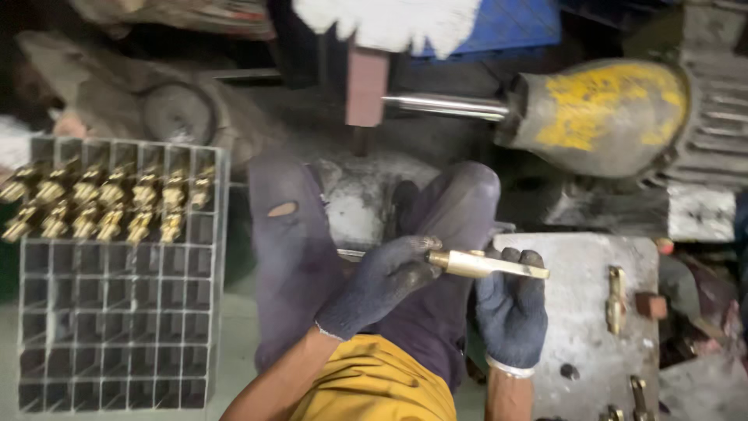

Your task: The person sits cross-legged on the floor and uses a bench grinder to smooth the edges of a brass metal part. They hold the part with gloved hands and rotate it against the spinning grinding wheel, then inspect it before continuing the process.

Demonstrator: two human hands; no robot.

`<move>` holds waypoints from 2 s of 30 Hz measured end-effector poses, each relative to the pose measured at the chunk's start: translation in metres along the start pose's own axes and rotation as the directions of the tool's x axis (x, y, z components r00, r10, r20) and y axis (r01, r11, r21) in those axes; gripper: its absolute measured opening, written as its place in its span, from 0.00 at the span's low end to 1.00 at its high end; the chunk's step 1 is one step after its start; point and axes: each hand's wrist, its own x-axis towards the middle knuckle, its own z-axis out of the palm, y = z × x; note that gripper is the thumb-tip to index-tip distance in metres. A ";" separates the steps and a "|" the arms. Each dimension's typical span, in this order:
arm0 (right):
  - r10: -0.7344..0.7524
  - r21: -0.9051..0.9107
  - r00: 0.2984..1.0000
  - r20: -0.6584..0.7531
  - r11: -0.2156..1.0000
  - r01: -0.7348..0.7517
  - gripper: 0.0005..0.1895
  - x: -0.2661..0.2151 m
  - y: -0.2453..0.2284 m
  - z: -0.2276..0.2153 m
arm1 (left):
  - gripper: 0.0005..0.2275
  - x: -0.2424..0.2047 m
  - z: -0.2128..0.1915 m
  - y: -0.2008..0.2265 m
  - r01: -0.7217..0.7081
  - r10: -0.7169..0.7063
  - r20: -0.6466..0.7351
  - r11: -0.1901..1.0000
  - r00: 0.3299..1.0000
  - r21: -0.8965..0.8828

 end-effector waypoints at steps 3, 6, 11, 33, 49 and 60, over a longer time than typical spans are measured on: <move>-0.072 -0.936 0.970 0.233 0.253 0.244 0.29 -0.018 0.008 0.059 | 0.15 -0.015 -0.019 0.029 -0.011 0.030 -0.125 0.988 0.992 0.153; 0.168 -0.823 0.952 0.257 0.554 0.124 0.29 -0.011 -0.002 0.100 | 0.15 -0.023 -0.033 0.046 -0.059 0.094 -0.105 0.955 0.990 0.291; 0.211 -0.632 0.810 0.548 -0.529 0.566 0.34 -0.008 0.015 0.137 | 0.14 -0.020 -0.039 0.046 -0.094 0.136 -0.133 0.955 0.982 0.283; 0.611 -0.058 0.423 0.669 -0.525 0.849 0.26 0.197 0.087 0.118 | 0.09 0.081 -0.152 -0.046 0.195 -0.205 -0.170 0.978 0.964 -0.077; 0.668 -0.506 0.655 0.353 -0.452 0.734 0.25 0.220 0.101 0.121 | 0.08 0.090 -0.149 -0.052 0.163 -0.108 -0.331 0.976 0.938 0.143; 0.753 -0.907 0.610 -0.246 -0.401 0.129 0.20 0.252 0.107 0.110 | 0.12 0.091 -0.151 -0.056 0.213 -0.117 -0.389 0.953 0.914 0.214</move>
